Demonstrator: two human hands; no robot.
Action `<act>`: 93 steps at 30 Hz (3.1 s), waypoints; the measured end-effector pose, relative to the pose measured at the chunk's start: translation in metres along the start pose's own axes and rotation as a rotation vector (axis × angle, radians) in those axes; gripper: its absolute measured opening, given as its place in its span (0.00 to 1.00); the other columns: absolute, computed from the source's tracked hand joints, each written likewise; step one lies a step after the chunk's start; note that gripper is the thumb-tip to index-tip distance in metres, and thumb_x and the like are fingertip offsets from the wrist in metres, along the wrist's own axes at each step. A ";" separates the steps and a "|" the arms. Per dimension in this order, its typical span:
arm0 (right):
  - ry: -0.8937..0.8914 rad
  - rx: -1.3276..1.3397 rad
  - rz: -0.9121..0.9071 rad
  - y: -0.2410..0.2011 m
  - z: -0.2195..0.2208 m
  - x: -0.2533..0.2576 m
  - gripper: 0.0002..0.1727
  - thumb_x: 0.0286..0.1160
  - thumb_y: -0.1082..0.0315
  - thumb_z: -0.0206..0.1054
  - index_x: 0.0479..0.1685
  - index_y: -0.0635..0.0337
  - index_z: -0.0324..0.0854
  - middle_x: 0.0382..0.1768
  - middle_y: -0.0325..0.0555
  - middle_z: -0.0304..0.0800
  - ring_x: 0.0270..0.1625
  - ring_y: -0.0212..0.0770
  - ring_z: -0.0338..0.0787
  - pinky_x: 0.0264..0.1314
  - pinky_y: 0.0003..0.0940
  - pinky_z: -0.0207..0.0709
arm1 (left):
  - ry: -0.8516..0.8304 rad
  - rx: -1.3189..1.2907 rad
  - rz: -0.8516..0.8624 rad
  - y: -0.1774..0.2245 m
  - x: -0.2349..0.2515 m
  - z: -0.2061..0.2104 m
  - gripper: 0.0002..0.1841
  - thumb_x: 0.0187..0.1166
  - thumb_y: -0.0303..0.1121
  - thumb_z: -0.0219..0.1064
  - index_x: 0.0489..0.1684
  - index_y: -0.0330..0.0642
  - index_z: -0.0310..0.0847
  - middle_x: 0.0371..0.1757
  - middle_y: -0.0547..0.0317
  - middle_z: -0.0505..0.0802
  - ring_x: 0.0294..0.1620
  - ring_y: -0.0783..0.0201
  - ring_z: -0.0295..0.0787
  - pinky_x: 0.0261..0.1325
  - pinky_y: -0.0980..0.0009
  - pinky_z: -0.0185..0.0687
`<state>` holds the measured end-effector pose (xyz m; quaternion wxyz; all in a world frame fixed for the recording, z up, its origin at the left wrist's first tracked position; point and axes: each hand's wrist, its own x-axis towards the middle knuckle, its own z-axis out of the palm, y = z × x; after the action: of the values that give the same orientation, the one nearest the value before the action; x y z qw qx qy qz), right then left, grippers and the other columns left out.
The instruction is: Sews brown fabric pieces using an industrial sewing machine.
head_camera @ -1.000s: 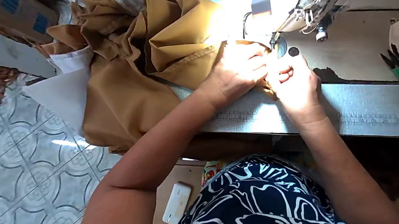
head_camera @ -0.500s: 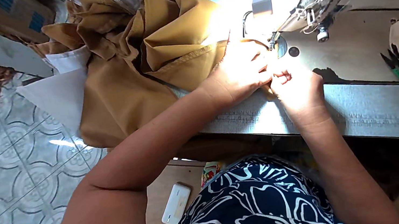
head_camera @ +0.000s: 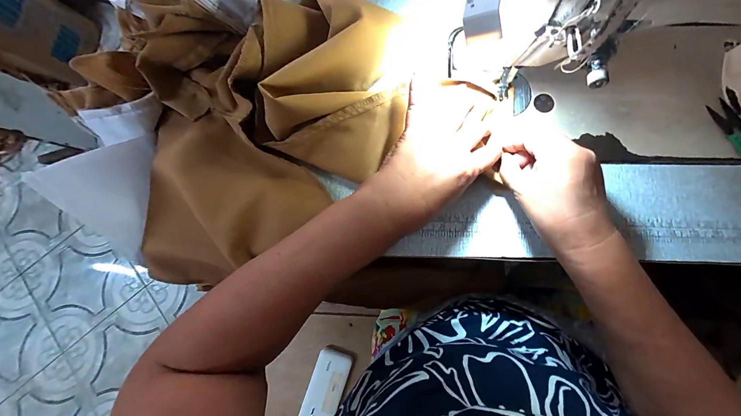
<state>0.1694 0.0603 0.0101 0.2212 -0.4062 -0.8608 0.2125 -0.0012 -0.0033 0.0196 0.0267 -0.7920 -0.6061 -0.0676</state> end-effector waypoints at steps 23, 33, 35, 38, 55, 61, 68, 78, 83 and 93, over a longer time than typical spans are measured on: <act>-0.008 -0.199 0.023 0.007 0.012 0.033 0.12 0.82 0.64 0.63 0.53 0.55 0.91 0.50 0.56 0.90 0.52 0.57 0.92 0.47 0.53 0.85 | 0.110 0.026 -0.007 -0.027 0.026 0.017 0.22 0.85 0.26 0.54 0.68 0.62 0.86 0.74 0.61 0.88 0.82 0.47 0.73 0.78 0.34 0.57; -0.060 -0.109 0.183 0.005 0.007 0.010 0.23 0.77 0.48 0.71 0.49 0.62 0.85 0.49 0.59 0.90 0.49 0.62 0.91 0.42 0.62 0.81 | -0.032 0.048 -0.639 -0.010 -0.030 -0.008 0.25 0.80 0.24 0.65 0.79 0.43 0.77 0.76 0.43 0.84 0.79 0.37 0.78 0.79 0.17 0.42; -0.025 -0.008 0.167 0.009 0.009 0.021 0.14 0.79 0.59 0.67 0.44 0.62 0.86 0.41 0.56 0.91 0.42 0.55 0.91 0.40 0.56 0.80 | -0.010 -0.094 -0.660 -0.017 -0.041 -0.021 0.28 0.76 0.18 0.66 0.79 0.34 0.74 0.68 0.37 0.89 0.72 0.34 0.85 0.81 0.22 0.51; 0.088 0.373 0.106 0.022 0.016 0.039 0.11 0.80 0.64 0.65 0.45 0.66 0.84 0.34 0.46 0.88 0.34 0.34 0.87 0.41 0.31 0.83 | 0.011 -0.406 -0.622 -0.038 -0.048 -0.049 0.31 0.79 0.19 0.63 0.86 0.42 0.66 0.62 0.41 0.91 0.59 0.44 0.91 0.64 0.44 0.83; 0.049 0.914 -0.065 0.020 0.011 0.009 0.28 0.68 0.80 0.74 0.66 0.61 0.66 0.47 0.41 0.89 0.48 0.29 0.92 0.51 0.25 0.89 | 0.011 -0.673 -0.418 -0.082 -0.046 -0.069 0.19 0.86 0.27 0.61 0.74 0.48 0.80 0.68 0.63 0.90 0.63 0.80 0.86 0.69 0.79 0.80; -0.091 0.625 0.110 0.017 -0.011 -0.031 0.12 0.78 0.70 0.73 0.53 0.60 0.79 0.41 0.39 0.90 0.39 0.24 0.90 0.43 0.21 0.86 | 0.106 -0.161 -0.403 -0.057 -0.040 -0.068 0.21 0.80 0.38 0.69 0.71 0.48 0.84 0.75 0.42 0.83 0.77 0.36 0.76 0.76 0.29 0.63; 0.105 0.089 0.019 -0.006 -0.010 -0.009 0.09 0.76 0.68 0.71 0.48 0.62 0.86 0.51 0.55 0.85 0.47 0.46 0.88 0.47 0.39 0.84 | 0.131 -0.070 -0.028 0.000 -0.012 0.000 0.09 0.85 0.37 0.65 0.52 0.54 0.92 0.73 0.56 0.89 0.86 0.42 0.70 0.82 0.17 0.33; 0.112 0.072 0.059 -0.010 0.006 -0.008 0.08 0.76 0.65 0.71 0.42 0.60 0.80 0.31 0.48 0.85 0.26 0.42 0.85 0.26 0.39 0.79 | 0.187 -0.008 -0.065 0.016 -0.014 0.000 0.12 0.87 0.28 0.60 0.48 0.47 0.92 0.47 0.58 0.97 0.66 0.49 0.90 0.80 0.18 0.39; 0.021 0.030 0.139 -0.010 0.006 -0.008 0.11 0.78 0.63 0.70 0.47 0.61 0.79 0.29 0.50 0.84 0.26 0.46 0.85 0.26 0.45 0.79 | 0.236 -0.057 -0.078 0.019 -0.014 0.007 0.10 0.86 0.34 0.63 0.44 0.48 0.93 0.43 0.59 0.96 0.62 0.49 0.91 0.81 0.20 0.42; -0.082 0.512 0.342 0.013 -0.020 0.010 0.15 0.68 0.71 0.79 0.48 0.62 0.81 0.28 0.39 0.89 0.23 0.29 0.91 0.28 0.27 0.90 | 0.236 -0.137 -0.027 0.007 0.010 0.022 0.12 0.84 0.34 0.63 0.57 0.57 0.91 0.62 0.61 0.93 0.78 0.47 0.80 0.78 0.21 0.48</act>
<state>0.1828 0.0795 0.0212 0.2423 -0.4674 -0.7066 0.4727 0.0097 0.0070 -0.0007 0.0427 -0.7703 -0.6034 -0.2019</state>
